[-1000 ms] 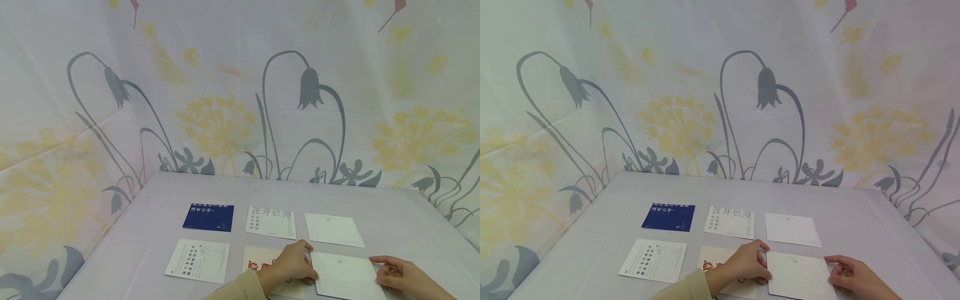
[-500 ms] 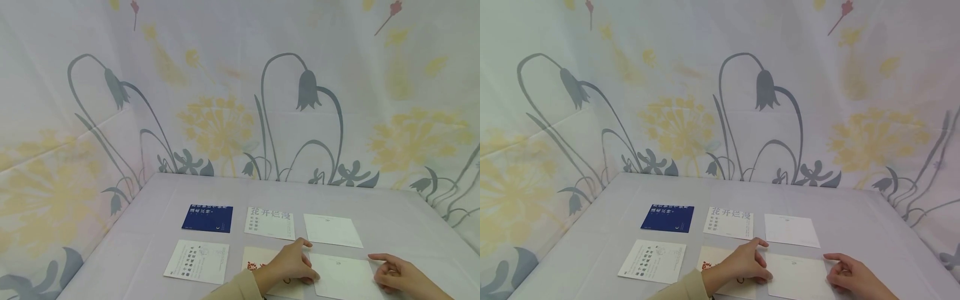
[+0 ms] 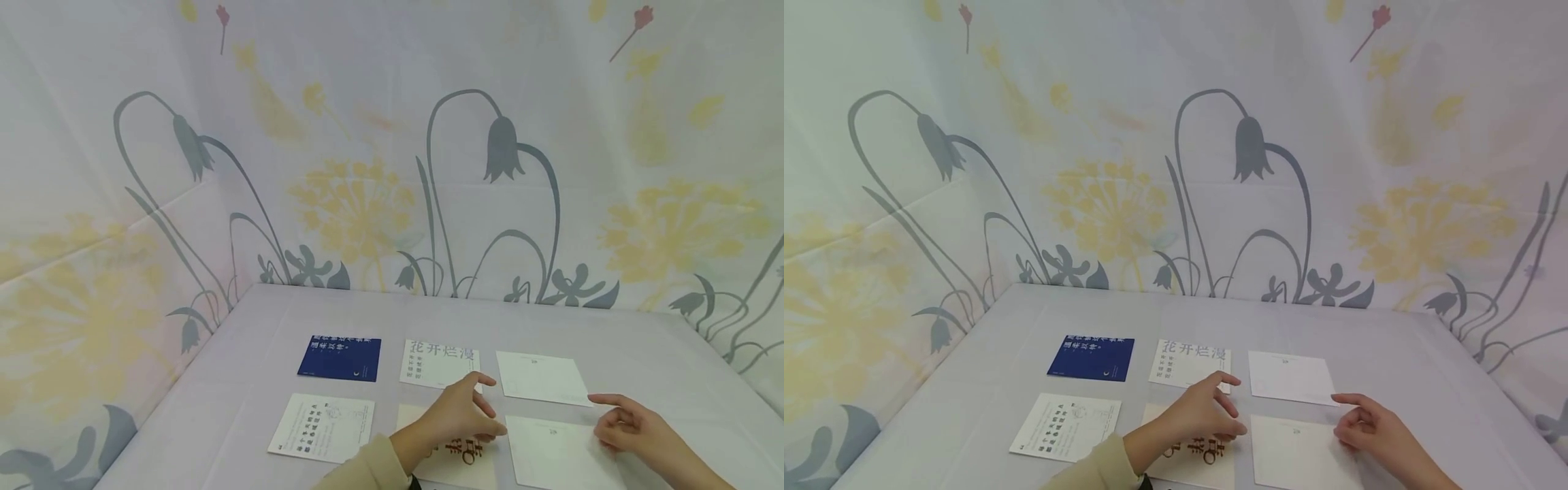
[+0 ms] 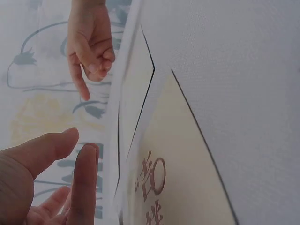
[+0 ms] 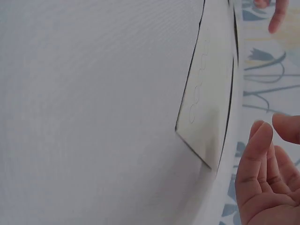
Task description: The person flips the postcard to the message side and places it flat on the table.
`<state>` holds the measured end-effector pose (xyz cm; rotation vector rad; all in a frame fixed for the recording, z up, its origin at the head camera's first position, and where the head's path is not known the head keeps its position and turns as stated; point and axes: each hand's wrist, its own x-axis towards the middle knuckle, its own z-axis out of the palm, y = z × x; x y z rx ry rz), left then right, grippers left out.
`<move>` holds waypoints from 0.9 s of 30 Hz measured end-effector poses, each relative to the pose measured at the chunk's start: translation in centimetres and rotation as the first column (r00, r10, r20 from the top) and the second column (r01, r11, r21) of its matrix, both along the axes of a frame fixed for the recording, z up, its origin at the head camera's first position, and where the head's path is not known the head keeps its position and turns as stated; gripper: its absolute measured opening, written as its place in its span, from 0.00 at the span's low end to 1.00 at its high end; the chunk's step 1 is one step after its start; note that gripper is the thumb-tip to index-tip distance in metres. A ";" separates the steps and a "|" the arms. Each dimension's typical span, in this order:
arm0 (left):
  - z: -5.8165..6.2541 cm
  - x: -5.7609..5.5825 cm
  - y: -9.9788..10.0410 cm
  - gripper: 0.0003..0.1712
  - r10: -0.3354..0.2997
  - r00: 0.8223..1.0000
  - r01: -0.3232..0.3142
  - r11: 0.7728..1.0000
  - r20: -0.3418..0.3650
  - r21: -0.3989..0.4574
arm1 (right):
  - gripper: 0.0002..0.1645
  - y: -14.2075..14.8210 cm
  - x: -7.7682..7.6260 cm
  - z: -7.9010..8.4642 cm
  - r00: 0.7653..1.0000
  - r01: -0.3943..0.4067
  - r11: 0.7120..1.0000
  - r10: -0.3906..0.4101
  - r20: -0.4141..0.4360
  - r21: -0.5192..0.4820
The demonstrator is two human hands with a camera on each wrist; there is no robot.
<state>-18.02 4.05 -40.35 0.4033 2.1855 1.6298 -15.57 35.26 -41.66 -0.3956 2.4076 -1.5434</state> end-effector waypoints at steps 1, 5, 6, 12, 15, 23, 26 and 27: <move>0.0 -0.1 -0.2 0.36 -0.002 1.000 0.002 1.000 -0.016 0.000 | 0.30 -0.2 -0.1 0.1 1.000 0.010 1.000 -0.010 -0.003 0.001; 0.2 -0.6 -1.0 0.35 0.008 0.998 -0.008 1.000 -0.068 -0.002 | 0.26 -1.4 -0.4 0.6 0.998 0.063 0.998 -0.063 0.016 -0.016; 0.3 -0.7 -1.2 0.35 0.013 0.997 -0.013 1.000 -0.076 -0.008 | 0.25 -1.7 -0.5 0.6 0.997 0.073 0.997 -0.073 0.020 -0.024; 0.1 -1.0 -2.3 0.36 0.038 0.995 -0.040 0.999 -0.091 -0.027 | 0.23 -3.4 -0.8 0.7 0.997 0.070 0.994 -0.071 -0.001 -0.087; 0.0 -1.1 -2.9 0.37 0.055 0.995 -0.057 0.998 -0.086 -0.024 | 0.22 -4.2 -1.0 0.6 0.999 0.052 0.993 -0.053 -0.009 -0.107; -0.2 -1.9 -4.9 0.37 0.089 0.992 -0.090 0.996 -0.092 -0.007 | 0.22 -6.2 -1.7 0.8 0.997 0.051 0.992 -0.057 -0.054 -0.119; -0.3 -2.3 -5.7 0.37 0.101 0.988 -0.103 0.995 -0.115 -0.009 | 0.26 -6.9 -2.0 0.8 0.995 0.042 0.991 -0.053 -0.080 -0.124; -0.3 -2.4 -6.0 0.38 0.104 0.987 -0.106 0.994 -0.121 -0.008 | 0.27 -7.1 -2.0 0.9 0.995 0.039 0.992 -0.050 -0.086 -0.122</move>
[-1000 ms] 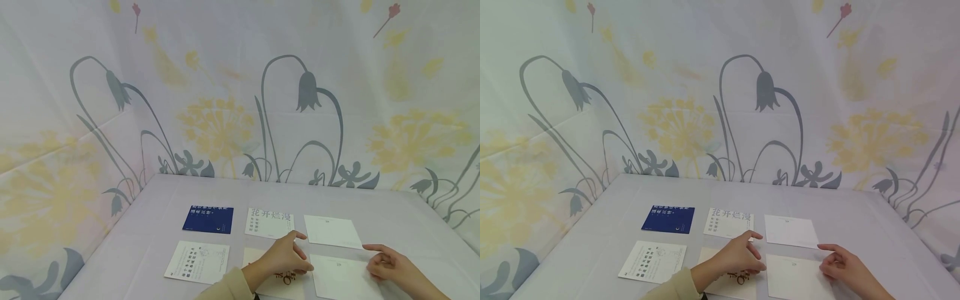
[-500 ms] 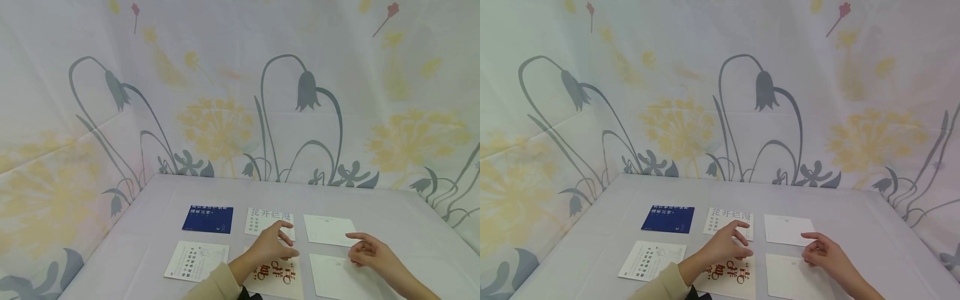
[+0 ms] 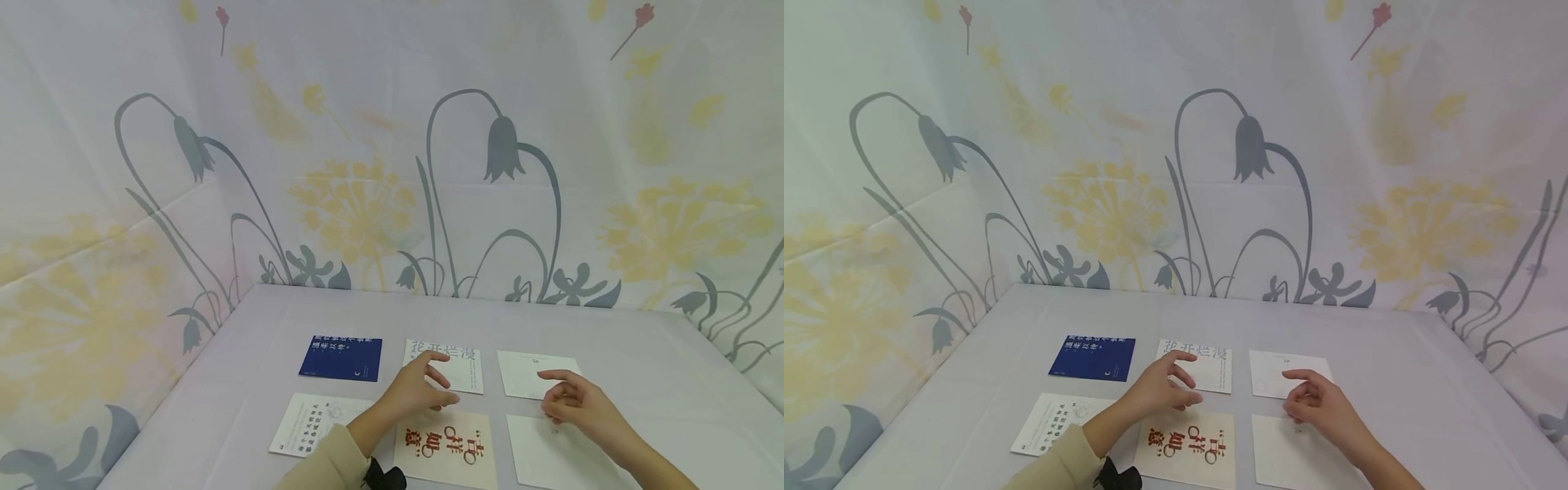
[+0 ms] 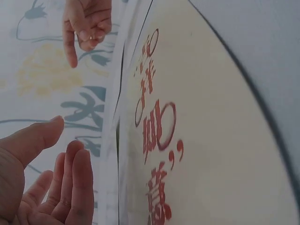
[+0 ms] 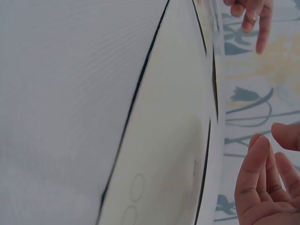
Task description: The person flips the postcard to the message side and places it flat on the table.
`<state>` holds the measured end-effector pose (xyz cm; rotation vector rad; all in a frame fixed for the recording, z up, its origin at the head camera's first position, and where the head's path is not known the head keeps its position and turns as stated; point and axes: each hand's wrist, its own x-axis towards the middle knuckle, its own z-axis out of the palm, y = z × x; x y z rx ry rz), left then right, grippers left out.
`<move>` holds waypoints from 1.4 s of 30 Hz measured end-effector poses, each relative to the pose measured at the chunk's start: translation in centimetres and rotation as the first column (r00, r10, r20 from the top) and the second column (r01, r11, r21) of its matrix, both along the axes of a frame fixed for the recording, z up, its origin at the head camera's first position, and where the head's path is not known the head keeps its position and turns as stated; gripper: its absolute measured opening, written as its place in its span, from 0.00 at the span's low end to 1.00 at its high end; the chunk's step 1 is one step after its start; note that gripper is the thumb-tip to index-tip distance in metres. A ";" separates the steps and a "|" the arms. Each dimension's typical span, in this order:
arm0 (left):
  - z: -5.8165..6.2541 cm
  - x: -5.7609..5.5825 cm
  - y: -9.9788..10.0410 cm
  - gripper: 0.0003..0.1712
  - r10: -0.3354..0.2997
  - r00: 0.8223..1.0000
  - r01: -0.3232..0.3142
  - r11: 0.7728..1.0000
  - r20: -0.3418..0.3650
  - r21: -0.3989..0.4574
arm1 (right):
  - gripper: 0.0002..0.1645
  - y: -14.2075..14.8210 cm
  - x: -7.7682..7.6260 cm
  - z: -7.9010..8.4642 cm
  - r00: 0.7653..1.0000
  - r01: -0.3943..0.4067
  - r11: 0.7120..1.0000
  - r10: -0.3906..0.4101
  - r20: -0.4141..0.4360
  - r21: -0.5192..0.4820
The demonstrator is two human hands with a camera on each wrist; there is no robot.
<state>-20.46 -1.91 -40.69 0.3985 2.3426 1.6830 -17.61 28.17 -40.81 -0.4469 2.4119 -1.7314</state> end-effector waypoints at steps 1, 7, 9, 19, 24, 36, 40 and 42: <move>-0.1 -0.2 -0.2 0.38 0.001 1.000 -0.001 1.000 -0.002 0.003 | 0.28 -0.2 -0.1 0.0 1.000 0.005 1.000 -0.005 0.001 0.003; -0.8 -1.1 -1.5 0.38 0.030 0.999 -0.030 1.000 -0.023 -0.006 | 0.33 -1.4 -0.5 0.3 1.000 0.023 0.999 -0.023 -0.004 0.027; -0.9 -1.3 -1.9 0.38 0.042 0.998 -0.043 0.999 -0.039 -0.015 | 0.34 -1.7 -0.6 0.4 1.000 0.029 0.999 -0.028 -0.008 0.035; -1.0 -2.3 -3.5 0.37 0.045 0.989 -0.060 0.993 -0.141 -0.104 | 0.34 -3.9 -1.9 0.4 0.998 0.062 0.998 -0.062 -0.016 0.027; -1.0 -2.7 -4.1 0.36 0.045 0.986 -0.065 0.991 -0.162 -0.120 | 0.33 -4.9 -2.4 0.6 0.997 0.081 0.996 -0.080 -0.025 0.042; -1.0 -4.2 -5.8 0.37 0.012 0.979 -0.043 0.987 -0.202 -0.153 | 0.31 -6.7 -3.7 0.2 0.995 0.075 0.994 -0.070 -0.069 0.081; -1.0 -4.6 -6.0 0.35 0.004 0.980 -0.039 0.984 -0.197 -0.171 | 0.30 -7.3 -4.1 0.4 0.993 0.091 0.991 -0.083 -0.081 0.101; -0.9 -4.8 -6.0 0.34 0.004 0.981 -0.039 0.983 -0.194 -0.180 | 0.28 -7.5 -4.4 0.4 0.992 0.090 0.990 -0.079 -0.100 0.111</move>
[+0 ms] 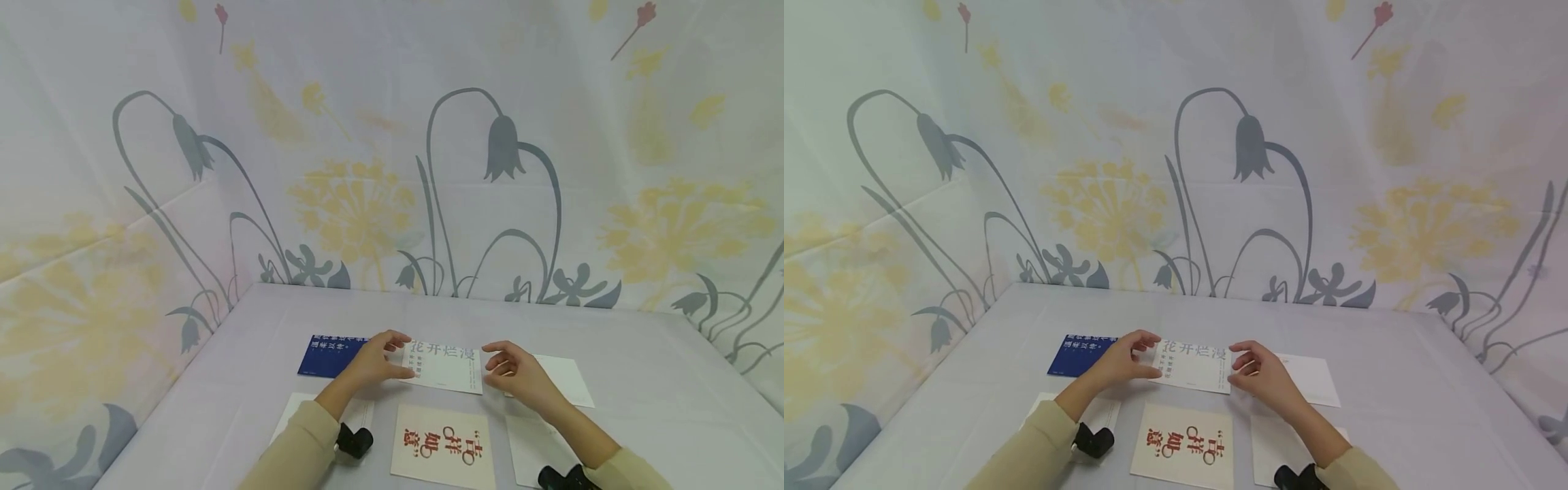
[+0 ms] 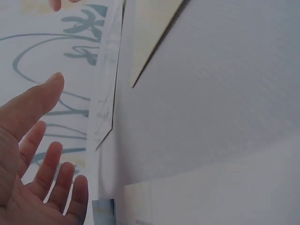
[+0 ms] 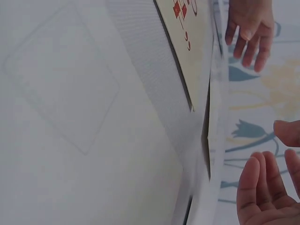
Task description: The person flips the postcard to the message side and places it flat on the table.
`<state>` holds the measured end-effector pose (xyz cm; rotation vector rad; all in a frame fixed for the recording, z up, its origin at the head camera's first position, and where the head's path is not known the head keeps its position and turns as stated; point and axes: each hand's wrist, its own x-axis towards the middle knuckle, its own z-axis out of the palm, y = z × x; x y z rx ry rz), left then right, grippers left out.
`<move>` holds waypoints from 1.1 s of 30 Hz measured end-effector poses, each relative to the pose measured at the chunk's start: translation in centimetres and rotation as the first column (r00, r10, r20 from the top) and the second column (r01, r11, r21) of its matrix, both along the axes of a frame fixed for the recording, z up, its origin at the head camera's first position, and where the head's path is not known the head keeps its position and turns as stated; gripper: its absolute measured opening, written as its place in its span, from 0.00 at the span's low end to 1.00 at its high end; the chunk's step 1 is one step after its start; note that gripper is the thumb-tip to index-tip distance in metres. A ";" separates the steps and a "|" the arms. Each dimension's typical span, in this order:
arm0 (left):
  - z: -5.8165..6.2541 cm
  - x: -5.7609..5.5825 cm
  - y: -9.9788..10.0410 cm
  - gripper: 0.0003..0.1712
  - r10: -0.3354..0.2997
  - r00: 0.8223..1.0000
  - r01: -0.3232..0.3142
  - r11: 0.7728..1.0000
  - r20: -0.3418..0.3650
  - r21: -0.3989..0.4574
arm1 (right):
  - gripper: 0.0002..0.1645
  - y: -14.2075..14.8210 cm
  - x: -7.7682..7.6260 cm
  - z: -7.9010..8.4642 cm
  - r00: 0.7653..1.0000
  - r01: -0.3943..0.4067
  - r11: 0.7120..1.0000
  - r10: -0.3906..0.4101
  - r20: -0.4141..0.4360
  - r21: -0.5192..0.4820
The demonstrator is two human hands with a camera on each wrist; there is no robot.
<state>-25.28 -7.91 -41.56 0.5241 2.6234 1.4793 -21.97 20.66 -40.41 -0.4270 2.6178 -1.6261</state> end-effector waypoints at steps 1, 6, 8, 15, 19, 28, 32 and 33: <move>0.1 -0.1 -0.1 0.33 0.003 1.000 -0.003 1.000 -0.002 -0.012 | 0.26 -0.2 -0.1 0.0 1.000 0.001 1.000 -0.001 -0.007 0.007; 0.3 -0.5 -0.3 0.33 0.023 0.999 -0.024 0.997 -0.022 -0.079 | 0.20 -0.7 -0.8 -0.4 0.999 -0.032 0.999 0.033 -0.043 0.028; 0.1 -0.7 -0.3 0.34 0.021 0.999 -0.023 0.994 -0.025 -0.105 | 0.21 -0.8 -1.1 -0.6 0.998 -0.045 0.998 0.047 -0.053 0.039; -0.3 -1.3 -0.3 0.37 -0.052 0.997 0.040 0.980 -0.058 -0.196 | 0.24 -1.3 -1.9 -0.9 0.995 -0.069 0.988 0.078 -0.062 0.136; -0.3 -1.8 -0.3 0.37 -0.099 0.991 0.068 0.954 -0.093 -0.291 | 0.25 -1.6 -2.3 -0.7 0.988 -0.107 0.967 0.129 -0.083 0.230; -0.5 -2.4 -0.5 0.37 -0.146 0.985 0.090 0.890 -0.093 -0.447 | 0.29 -1.5 -3.2 -0.8 0.954 -0.202 0.898 0.271 -0.129 0.392; -0.4 -2.5 -0.4 0.36 -0.154 0.985 0.097 0.875 -0.083 -0.474 | 0.29 -1.4 -3.7 -1.0 0.957 -0.202 0.880 0.270 -0.104 0.429; -0.3 -2.5 -0.3 0.36 -0.156 0.985 0.100 0.871 -0.079 -0.480 | 0.29 -1.4 -3.7 -1.0 0.960 -0.197 0.879 0.262 -0.096 0.434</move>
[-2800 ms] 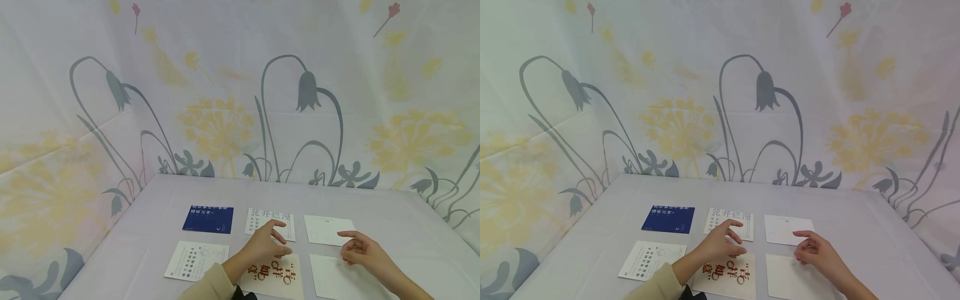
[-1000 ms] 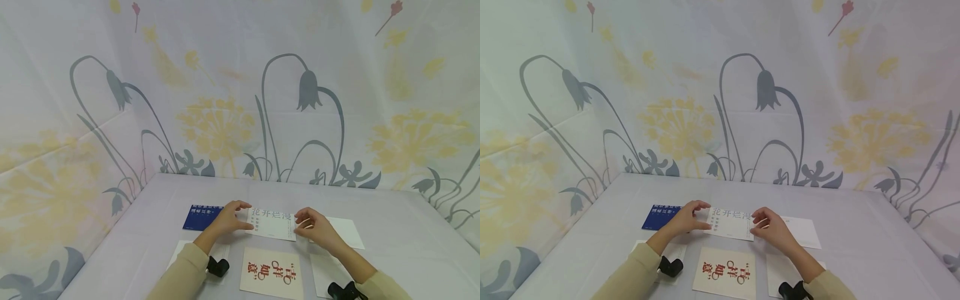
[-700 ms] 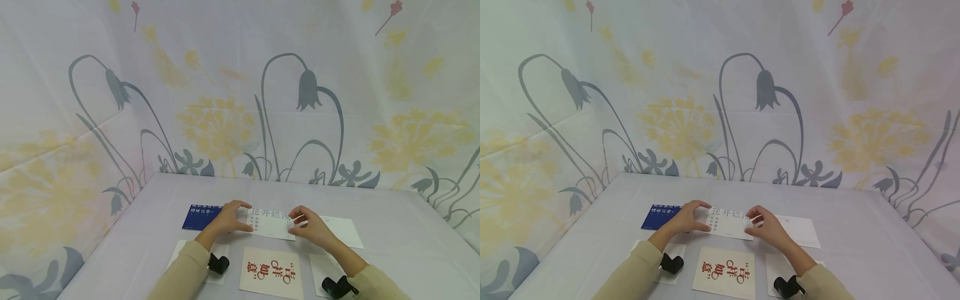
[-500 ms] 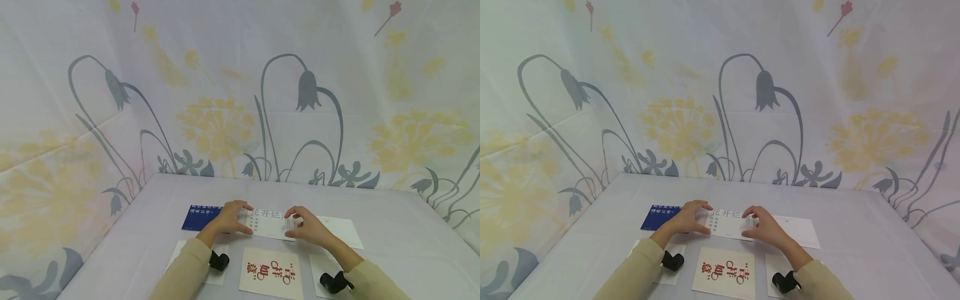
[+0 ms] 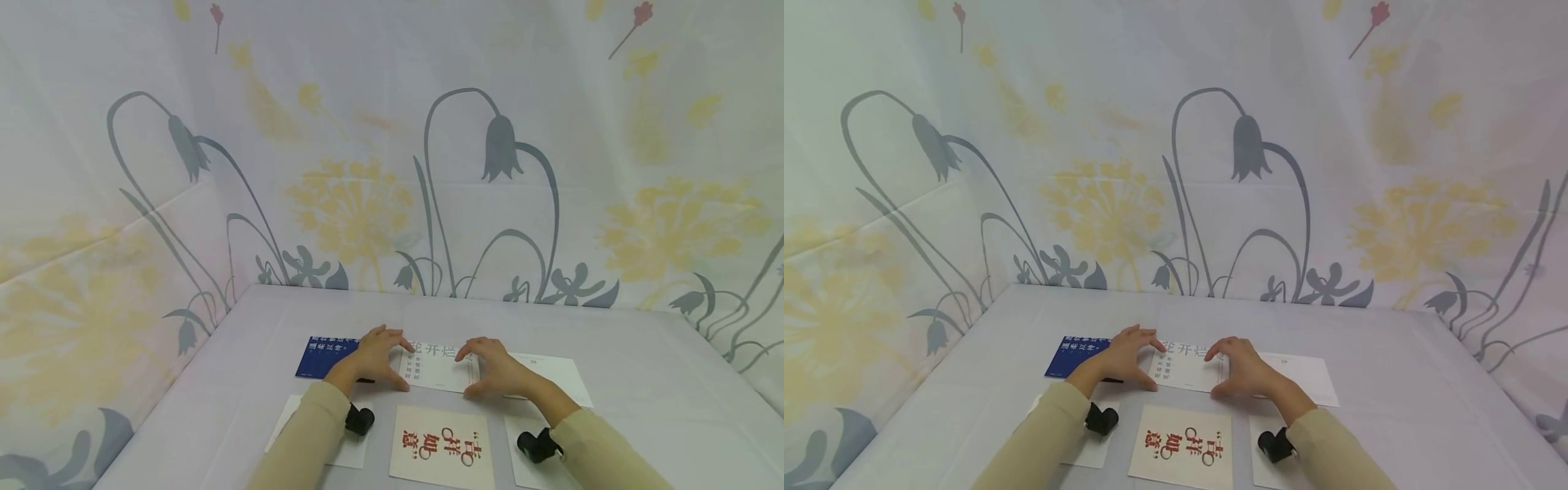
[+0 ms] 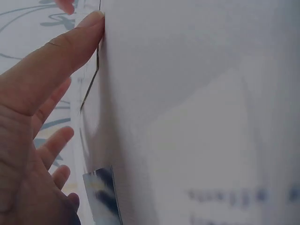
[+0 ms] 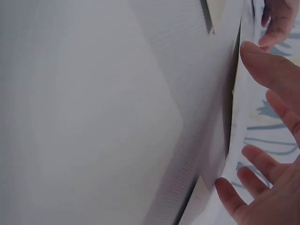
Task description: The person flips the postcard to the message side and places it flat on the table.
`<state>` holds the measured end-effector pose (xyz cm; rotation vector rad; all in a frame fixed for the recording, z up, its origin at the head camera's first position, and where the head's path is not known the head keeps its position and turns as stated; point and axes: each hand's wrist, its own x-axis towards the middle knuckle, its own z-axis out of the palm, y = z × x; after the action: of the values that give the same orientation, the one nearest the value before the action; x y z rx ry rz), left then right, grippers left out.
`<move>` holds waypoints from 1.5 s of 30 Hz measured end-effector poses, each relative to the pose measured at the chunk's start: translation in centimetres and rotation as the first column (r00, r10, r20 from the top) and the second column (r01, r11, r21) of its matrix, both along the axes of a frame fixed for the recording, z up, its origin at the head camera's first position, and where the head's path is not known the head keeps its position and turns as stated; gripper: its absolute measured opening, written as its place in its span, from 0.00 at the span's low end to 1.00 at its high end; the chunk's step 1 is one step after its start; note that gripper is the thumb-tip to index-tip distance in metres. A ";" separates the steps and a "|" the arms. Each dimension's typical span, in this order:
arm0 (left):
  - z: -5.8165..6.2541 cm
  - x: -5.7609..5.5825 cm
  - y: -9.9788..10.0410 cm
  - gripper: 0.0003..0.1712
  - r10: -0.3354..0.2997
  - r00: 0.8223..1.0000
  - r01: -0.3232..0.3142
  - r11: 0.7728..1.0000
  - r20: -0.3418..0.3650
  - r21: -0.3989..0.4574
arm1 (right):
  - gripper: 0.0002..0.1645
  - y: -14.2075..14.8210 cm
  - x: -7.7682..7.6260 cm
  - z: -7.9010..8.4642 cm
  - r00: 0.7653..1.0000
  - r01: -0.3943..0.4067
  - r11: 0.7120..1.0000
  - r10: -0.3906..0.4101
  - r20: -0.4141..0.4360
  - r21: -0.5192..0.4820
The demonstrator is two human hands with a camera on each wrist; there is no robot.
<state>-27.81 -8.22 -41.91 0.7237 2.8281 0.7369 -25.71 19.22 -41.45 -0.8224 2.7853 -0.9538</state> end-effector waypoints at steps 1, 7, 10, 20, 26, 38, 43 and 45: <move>0.1 0.0 0.0 0.35 -0.001 1.000 0.001 1.000 0.004 -0.009 | 0.29 0.0 -0.1 0.0 1.000 0.005 1.000 -0.005 0.006 0.005; 0.4 0.0 0.0 0.32 -0.004 0.999 0.005 1.000 0.033 -0.021 | 0.28 -0.2 -0.4 0.1 1.000 0.012 0.999 -0.013 0.021 0.049; 0.6 0.0 -0.1 0.32 -0.019 0.999 0.019 1.000 0.031 -0.023 | 0.27 -0.2 -0.6 0.1 1.000 0.014 0.998 -0.016 0.026 0.069; 0.5 -0.4 -0.2 0.32 -0.032 0.999 0.032 0.999 0.004 -0.015 | 0.26 -0.5 -0.6 0.5 0.998 0.016 0.995 -0.021 0.053 0.094; 0.6 -0.2 -0.1 0.31 -0.049 0.997 0.046 0.998 -0.068 -0.045 | 0.24 -0.6 -0.7 0.4 0.999 0.015 0.994 -0.020 0.050 0.104; 0.4 -0.1 0.1 0.25 -0.049 0.990 0.058 0.996 -0.132 0.064 | 0.22 -0.1 -0.7 0.1 0.996 0.080 0.996 -0.078 -0.052 0.029; 0.3 0.2 0.4 0.24 -0.016 1.000 0.020 0.986 -0.027 0.163 | 0.24 0.1 -0.1 0.0 0.995 0.100 0.994 -0.101 -0.021 -0.055; 0.3 0.3 0.5 0.24 -0.005 1.000 0.004 0.983 0.003 0.183 | 0.25 0.3 0.0 0.0 0.994 0.099 0.993 -0.101 -0.030 -0.066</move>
<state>-27.47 -7.75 -41.57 0.7529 2.7805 1.0073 -25.70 19.48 -41.48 -0.7193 2.8617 -1.0607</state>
